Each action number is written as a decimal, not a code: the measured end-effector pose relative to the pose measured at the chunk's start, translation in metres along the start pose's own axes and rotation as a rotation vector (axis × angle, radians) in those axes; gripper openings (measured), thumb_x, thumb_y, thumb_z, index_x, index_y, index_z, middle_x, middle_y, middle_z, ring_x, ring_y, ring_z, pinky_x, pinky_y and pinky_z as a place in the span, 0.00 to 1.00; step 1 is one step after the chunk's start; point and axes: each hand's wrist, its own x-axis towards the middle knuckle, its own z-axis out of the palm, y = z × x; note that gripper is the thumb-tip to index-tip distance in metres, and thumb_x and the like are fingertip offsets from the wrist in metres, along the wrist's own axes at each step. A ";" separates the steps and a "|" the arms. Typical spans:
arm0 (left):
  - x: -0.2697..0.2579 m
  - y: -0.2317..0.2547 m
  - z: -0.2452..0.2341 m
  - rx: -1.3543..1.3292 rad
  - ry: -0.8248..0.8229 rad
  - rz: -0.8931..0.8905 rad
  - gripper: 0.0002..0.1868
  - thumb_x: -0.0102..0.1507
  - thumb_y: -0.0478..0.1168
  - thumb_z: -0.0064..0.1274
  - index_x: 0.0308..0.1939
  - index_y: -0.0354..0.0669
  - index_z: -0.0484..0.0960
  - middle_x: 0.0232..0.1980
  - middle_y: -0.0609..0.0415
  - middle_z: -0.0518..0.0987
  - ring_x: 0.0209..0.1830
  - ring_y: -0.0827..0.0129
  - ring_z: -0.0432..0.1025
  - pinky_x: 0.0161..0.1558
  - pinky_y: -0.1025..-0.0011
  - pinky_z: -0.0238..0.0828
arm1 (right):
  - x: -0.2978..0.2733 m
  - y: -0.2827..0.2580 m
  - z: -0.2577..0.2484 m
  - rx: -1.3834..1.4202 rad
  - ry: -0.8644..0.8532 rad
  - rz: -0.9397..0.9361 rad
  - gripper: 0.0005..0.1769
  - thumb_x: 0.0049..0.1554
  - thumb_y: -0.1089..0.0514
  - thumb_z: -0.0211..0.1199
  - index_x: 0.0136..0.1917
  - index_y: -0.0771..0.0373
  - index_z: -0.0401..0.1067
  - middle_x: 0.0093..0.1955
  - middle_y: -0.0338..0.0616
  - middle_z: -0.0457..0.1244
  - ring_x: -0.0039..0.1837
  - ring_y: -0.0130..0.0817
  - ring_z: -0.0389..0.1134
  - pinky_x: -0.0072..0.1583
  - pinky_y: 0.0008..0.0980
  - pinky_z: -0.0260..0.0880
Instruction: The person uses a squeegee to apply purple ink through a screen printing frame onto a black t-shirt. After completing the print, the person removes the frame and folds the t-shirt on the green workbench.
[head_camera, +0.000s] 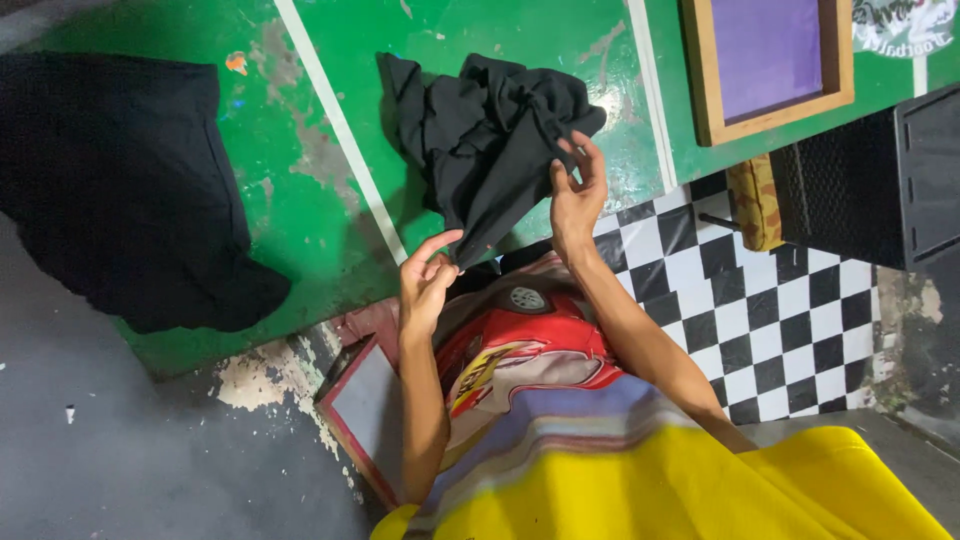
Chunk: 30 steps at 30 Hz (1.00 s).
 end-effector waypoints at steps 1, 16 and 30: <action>0.000 0.003 0.001 -0.003 -0.001 -0.001 0.29 0.55 0.29 0.48 0.61 0.42 0.82 0.23 0.59 0.68 0.25 0.80 0.64 0.33 0.83 0.61 | 0.002 -0.001 -0.001 -0.003 0.000 -0.001 0.27 0.60 0.73 0.60 0.67 0.50 0.70 0.58 0.44 0.70 0.48 0.20 0.70 0.44 0.18 0.72; -0.002 -0.014 -0.002 -0.183 0.512 0.039 0.23 0.54 0.28 0.47 0.52 0.39 0.84 0.31 0.59 0.65 0.29 0.78 0.63 0.30 0.82 0.61 | 0.028 0.014 -0.005 0.027 -0.331 0.009 0.14 0.58 0.71 0.65 0.57 0.62 0.76 0.50 0.47 0.68 0.35 0.28 0.72 0.39 0.25 0.77; 0.027 -0.103 0.030 -0.026 0.627 0.027 0.30 0.65 0.31 0.49 0.72 0.47 0.68 0.68 0.35 0.70 0.62 0.42 0.71 0.57 0.47 0.71 | 0.143 -0.005 -0.042 -0.288 -0.405 -0.072 0.14 0.59 0.63 0.66 0.58 0.55 0.74 0.54 0.45 0.67 0.53 0.34 0.71 0.51 0.34 0.75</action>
